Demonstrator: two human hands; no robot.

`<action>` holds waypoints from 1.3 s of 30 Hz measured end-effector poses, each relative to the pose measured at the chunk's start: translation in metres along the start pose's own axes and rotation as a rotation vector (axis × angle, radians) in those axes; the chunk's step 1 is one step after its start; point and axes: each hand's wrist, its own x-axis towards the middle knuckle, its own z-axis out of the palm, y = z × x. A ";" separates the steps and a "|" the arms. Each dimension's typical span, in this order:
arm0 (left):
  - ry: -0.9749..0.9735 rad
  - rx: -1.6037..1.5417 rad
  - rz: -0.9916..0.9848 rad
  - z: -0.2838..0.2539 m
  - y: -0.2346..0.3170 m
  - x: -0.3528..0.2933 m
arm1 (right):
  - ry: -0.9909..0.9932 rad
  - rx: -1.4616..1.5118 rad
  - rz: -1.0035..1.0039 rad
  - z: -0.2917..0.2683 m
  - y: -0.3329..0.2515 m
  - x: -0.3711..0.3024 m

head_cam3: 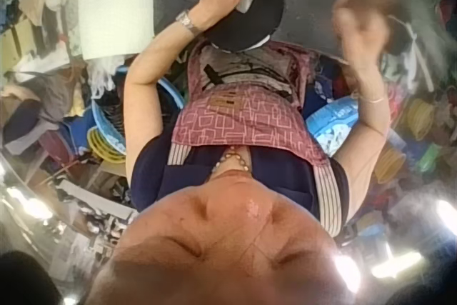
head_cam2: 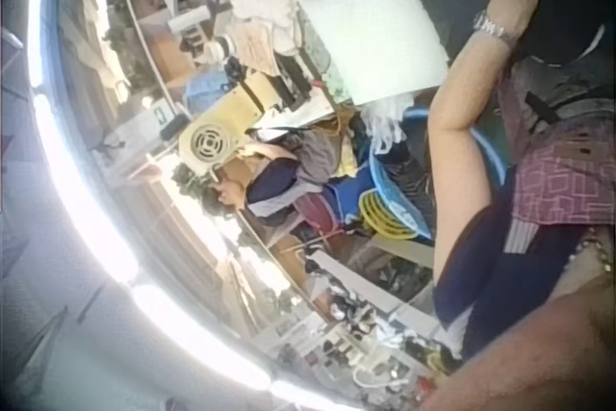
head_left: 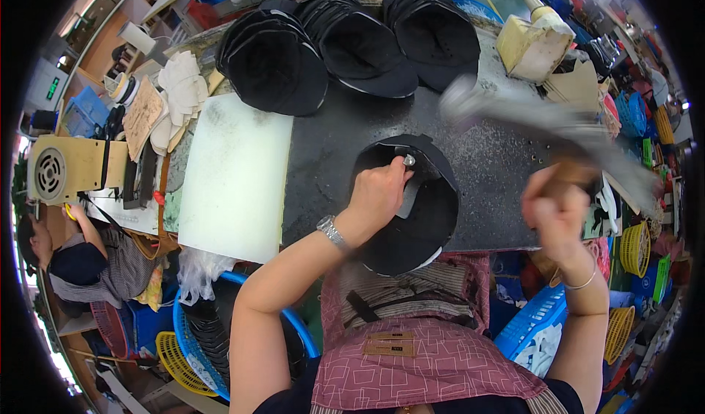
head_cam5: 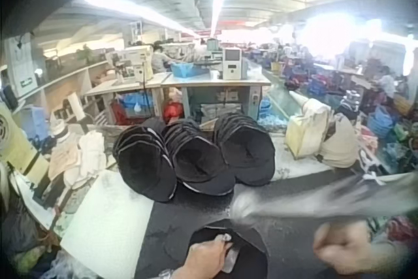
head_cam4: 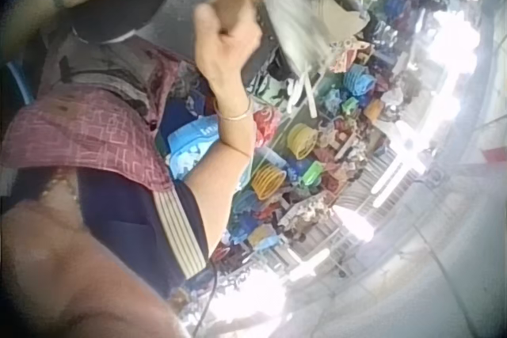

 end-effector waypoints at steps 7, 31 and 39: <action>0.030 -0.084 -0.042 0.002 -0.005 -0.003 | -0.294 -0.386 0.239 0.026 0.051 -0.034; -0.069 -0.274 -0.253 0.001 0.031 -0.055 | 0.029 -0.210 0.142 -0.001 -0.007 -0.042; -0.127 -0.135 -0.155 -0.002 0.036 -0.048 | -0.275 -0.370 0.226 0.012 0.036 -0.086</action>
